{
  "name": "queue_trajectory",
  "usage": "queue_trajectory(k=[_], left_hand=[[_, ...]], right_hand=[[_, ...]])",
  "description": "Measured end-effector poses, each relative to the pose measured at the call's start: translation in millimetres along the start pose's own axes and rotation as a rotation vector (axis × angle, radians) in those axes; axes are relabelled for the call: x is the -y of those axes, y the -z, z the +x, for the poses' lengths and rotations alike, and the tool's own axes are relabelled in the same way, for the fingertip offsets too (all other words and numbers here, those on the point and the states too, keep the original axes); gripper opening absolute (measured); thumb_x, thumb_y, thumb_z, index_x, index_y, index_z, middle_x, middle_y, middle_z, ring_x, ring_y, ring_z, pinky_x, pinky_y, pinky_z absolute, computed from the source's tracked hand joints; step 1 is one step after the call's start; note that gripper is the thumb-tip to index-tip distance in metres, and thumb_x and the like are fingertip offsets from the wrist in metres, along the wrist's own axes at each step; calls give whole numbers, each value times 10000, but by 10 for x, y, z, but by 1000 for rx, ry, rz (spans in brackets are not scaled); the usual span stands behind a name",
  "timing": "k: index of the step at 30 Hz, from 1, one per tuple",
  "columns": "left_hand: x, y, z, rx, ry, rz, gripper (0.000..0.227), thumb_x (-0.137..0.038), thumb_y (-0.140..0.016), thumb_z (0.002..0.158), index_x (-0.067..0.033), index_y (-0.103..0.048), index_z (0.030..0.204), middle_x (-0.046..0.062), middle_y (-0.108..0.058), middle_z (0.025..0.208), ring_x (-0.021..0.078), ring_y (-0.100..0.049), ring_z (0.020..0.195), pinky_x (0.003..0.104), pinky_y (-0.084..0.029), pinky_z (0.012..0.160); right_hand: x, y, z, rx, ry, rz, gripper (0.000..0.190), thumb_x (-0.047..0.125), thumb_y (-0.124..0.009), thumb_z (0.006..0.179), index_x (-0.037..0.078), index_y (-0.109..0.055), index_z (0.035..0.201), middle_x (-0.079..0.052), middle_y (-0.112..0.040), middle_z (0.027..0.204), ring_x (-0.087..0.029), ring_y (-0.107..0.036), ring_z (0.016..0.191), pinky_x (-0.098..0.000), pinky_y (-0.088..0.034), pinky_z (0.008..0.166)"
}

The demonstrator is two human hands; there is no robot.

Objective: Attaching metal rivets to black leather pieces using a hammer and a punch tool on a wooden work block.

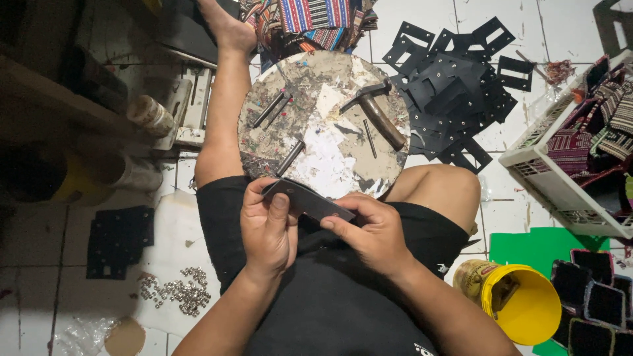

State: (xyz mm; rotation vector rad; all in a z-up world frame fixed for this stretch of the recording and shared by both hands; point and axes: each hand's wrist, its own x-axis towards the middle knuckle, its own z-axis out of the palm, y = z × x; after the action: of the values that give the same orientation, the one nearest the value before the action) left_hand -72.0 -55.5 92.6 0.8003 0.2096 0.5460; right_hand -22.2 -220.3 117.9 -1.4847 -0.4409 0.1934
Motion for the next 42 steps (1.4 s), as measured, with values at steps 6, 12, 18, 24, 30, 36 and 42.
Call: queue_trajectory(k=[6, 12, 18, 24, 30, 36, 42], left_hand=[[10, 5, -9, 26, 26, -67, 229, -60, -633, 987, -24, -530, 1188, 169, -715, 978, 265, -760, 910, 383, -675, 827], [1, -11, -24, 51, 32, -91, 224, -51, -635, 979, -32, -538, 1180, 205, -722, 1007, 307, -764, 948, 423, -677, 834], [-68, -92, -29, 53, 52, -101, 238, -51, -644, 973, -8, -535, 1181, 217, -726, 1001, 285, -764, 930, 391, -670, 830], [119, 220, 62, 91, 70, 5, 375, -103, -742, 913, 40, -572, 1216, 204, -732, 969, 249, -765, 909, 343, -671, 809], [251, 451, 94, -7, 136, 135, 189, -19, -717, 923, 95, -677, 1068, 210, -740, 829, 261, -768, 786, 365, -666, 742], [222, 285, 12, -79, 235, 86, 140, -64, -703, 947, 54, -665, 1013, 194, -750, 813, 267, -780, 780, 373, -669, 743], [25, 75, 8, 16, 304, 120, 235, -105, -706, 953, 53, -640, 1113, 119, -698, 857, 213, -759, 775, 326, -683, 638]], right_hand=[[124, -18, 49, -7, 43, 15, 146, -42, -825, 775, -55, -790, 916, -170, -747, 728, -188, -673, 646, -296, -519, 557], [166, -11, 35, -12, 137, 3, 158, -45, -857, 746, -49, -793, 890, -160, -738, 745, -180, -659, 652, -294, -509, 563], [208, -28, 33, 24, 207, 17, 87, -70, -811, 783, -65, -769, 859, -156, -692, 695, -214, -651, 626, -314, -497, 556], [151, 97, 83, 94, 184, -88, 130, -2, -829, 798, -41, -754, 896, -186, -755, 872, -269, -720, 787, -370, -541, 665], [-92, 321, -35, 55, -44, -20, 116, 17, -785, 865, -61, -781, 951, -137, -769, 759, -135, -646, 738, -304, -545, 642], [-103, 372, -49, 49, -72, -47, 116, 41, -793, 865, -44, -790, 944, -119, -755, 697, -109, -629, 702, -291, -544, 610], [-182, 421, -25, 4, -155, 19, 207, -1, -822, 829, -71, -773, 1018, -104, -742, 711, -107, -592, 722, -275, -535, 659]])
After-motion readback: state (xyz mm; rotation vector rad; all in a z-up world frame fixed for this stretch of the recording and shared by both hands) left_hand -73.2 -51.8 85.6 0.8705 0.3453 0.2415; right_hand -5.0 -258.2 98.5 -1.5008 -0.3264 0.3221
